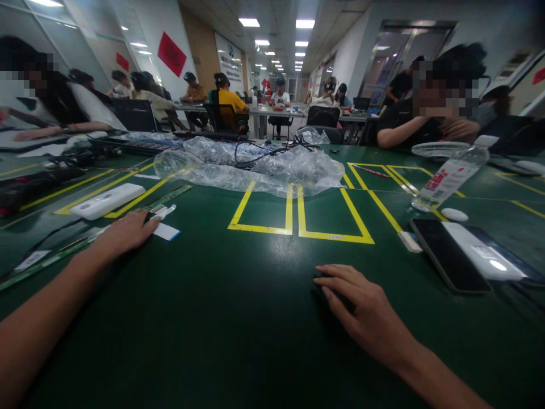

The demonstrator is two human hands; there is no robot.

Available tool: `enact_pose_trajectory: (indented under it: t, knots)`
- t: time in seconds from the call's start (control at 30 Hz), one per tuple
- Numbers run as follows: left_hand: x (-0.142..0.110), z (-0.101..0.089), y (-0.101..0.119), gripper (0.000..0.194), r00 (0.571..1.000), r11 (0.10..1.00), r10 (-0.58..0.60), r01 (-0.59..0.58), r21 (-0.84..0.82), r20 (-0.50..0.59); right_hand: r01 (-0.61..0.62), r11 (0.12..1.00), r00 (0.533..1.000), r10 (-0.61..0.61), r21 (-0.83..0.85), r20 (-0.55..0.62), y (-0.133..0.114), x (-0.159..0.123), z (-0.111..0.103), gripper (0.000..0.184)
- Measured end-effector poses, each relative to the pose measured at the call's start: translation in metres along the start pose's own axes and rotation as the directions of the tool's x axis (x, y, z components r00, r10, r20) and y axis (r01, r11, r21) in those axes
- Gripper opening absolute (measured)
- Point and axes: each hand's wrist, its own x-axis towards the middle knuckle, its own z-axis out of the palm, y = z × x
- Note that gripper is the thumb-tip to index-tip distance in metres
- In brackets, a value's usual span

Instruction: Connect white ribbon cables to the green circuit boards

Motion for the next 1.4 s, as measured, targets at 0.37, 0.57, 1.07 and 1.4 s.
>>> enact_pose_trajectory:
  t: [0.37,0.57,1.07,1.4]
  knots:
    - [-0.012,-0.004,0.044,0.091,0.936,0.929,-0.345,0.351,0.116,-0.070,0.002,1.000,1.000,-0.002,0.011,0.026,0.000,0.000,0.001,0.027]
    - [-0.012,0.008,0.155,0.091,0.932,0.991,-0.111,0.078,0.108,0.346,-0.031,0.999,0.999,0.031,0.016,0.036,0.002,0.002,0.001,0.027]
    - [-0.016,0.008,0.204,0.069,0.955,0.984,0.113,-0.146,0.101,0.274,0.057,0.996,0.972,-0.039,-0.072,0.232,-0.012,-0.005,-0.001,0.044]
    - [0.002,-0.008,0.042,0.100,0.915,0.925,-0.347,0.298,0.236,0.205,0.083,0.996,0.955,-0.074,-0.017,0.288,-0.011,-0.003,-0.008,0.041]
